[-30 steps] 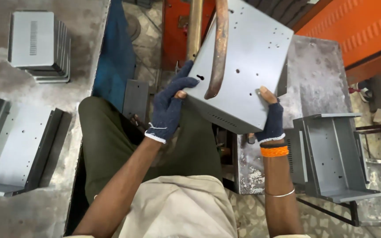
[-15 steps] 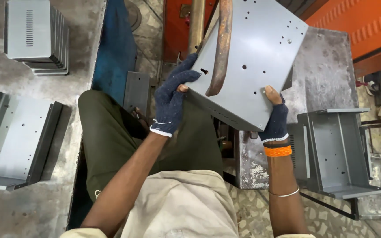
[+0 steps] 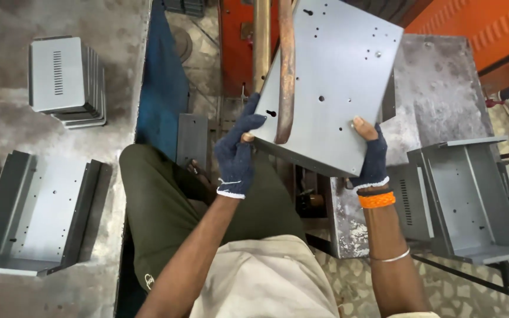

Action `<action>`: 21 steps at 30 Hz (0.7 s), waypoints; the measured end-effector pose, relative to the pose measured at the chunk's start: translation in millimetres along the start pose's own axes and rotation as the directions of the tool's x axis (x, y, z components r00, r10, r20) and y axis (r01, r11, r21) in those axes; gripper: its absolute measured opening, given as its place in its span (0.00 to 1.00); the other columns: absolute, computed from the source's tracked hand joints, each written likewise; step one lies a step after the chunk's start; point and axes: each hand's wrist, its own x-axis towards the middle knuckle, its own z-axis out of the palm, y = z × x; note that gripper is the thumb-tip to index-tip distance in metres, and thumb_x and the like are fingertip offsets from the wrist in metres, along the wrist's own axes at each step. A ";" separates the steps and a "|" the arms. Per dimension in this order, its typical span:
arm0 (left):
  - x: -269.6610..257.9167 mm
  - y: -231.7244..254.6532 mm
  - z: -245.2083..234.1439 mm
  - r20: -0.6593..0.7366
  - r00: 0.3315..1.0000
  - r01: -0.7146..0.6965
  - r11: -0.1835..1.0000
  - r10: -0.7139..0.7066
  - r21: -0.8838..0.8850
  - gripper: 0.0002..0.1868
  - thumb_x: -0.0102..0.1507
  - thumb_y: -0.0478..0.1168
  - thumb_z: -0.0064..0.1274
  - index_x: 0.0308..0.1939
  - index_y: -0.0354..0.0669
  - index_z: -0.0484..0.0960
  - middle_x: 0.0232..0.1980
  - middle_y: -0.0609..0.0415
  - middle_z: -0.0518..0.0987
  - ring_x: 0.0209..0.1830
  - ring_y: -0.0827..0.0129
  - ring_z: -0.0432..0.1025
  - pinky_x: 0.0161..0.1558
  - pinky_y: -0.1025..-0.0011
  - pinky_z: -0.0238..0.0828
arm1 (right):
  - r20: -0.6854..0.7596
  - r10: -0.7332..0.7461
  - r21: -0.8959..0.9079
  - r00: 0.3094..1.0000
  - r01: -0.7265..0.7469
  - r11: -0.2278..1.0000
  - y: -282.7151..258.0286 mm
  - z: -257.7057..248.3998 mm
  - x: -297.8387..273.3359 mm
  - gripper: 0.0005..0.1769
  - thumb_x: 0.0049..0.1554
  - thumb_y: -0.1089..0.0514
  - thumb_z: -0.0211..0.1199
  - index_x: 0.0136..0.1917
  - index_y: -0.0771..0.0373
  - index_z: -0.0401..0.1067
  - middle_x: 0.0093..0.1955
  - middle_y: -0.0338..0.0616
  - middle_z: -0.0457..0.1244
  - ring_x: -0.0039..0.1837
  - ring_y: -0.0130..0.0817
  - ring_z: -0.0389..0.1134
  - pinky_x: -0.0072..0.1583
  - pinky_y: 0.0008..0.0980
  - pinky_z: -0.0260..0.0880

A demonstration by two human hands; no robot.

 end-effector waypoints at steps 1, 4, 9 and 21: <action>0.2 2.3 1.0 -0.016 1.000 0.006 1.000 -0.006 0.003 0.16 0.73 0.45 0.47 0.52 0.37 0.84 0.69 0.37 0.74 0.72 0.50 0.66 0.74 0.51 0.58 | 0.021 -0.002 0.042 1.000 0.002 0.999 -1.8 5.8 -1.3 0.23 0.52 0.47 0.71 0.61 0.49 0.76 0.47 0.40 0.70 0.46 0.28 0.73 0.50 0.27 0.76; 0.2 3.0 0.4 0.019 1.000 0.014 1.000 -0.014 -0.007 0.14 0.73 0.42 0.48 0.55 0.37 0.83 0.71 0.37 0.71 0.74 0.50 0.64 0.73 0.53 0.60 | 0.033 -0.016 0.104 0.999 0.012 0.994 -5.1 0.2 19.5 0.21 0.51 0.48 0.71 0.58 0.50 0.77 0.46 0.38 0.71 0.45 0.27 0.73 0.49 0.27 0.76; -3.6 22.7 10.2 0.132 0.990 0.041 0.998 -0.049 0.056 0.22 0.72 0.49 0.51 0.67 0.44 0.78 0.75 0.48 0.69 0.68 0.65 0.72 0.61 0.72 0.77 | 0.035 -0.002 0.059 0.999 0.000 0.998 -15.1 -10.1 62.4 0.20 0.49 0.50 0.71 0.55 0.56 0.79 0.44 0.41 0.71 0.42 0.28 0.74 0.45 0.25 0.75; -10.4 7.8 -24.6 0.030 0.965 0.241 0.926 -0.261 0.289 0.32 0.61 0.33 0.63 0.70 0.47 0.74 0.69 0.47 0.76 0.72 0.56 0.66 0.70 0.59 0.66 | 0.047 0.014 -0.090 0.999 -0.010 0.996 -5.1 -7.4 67.7 0.22 0.50 0.50 0.73 0.56 0.56 0.78 0.46 0.41 0.70 0.44 0.26 0.72 0.48 0.27 0.74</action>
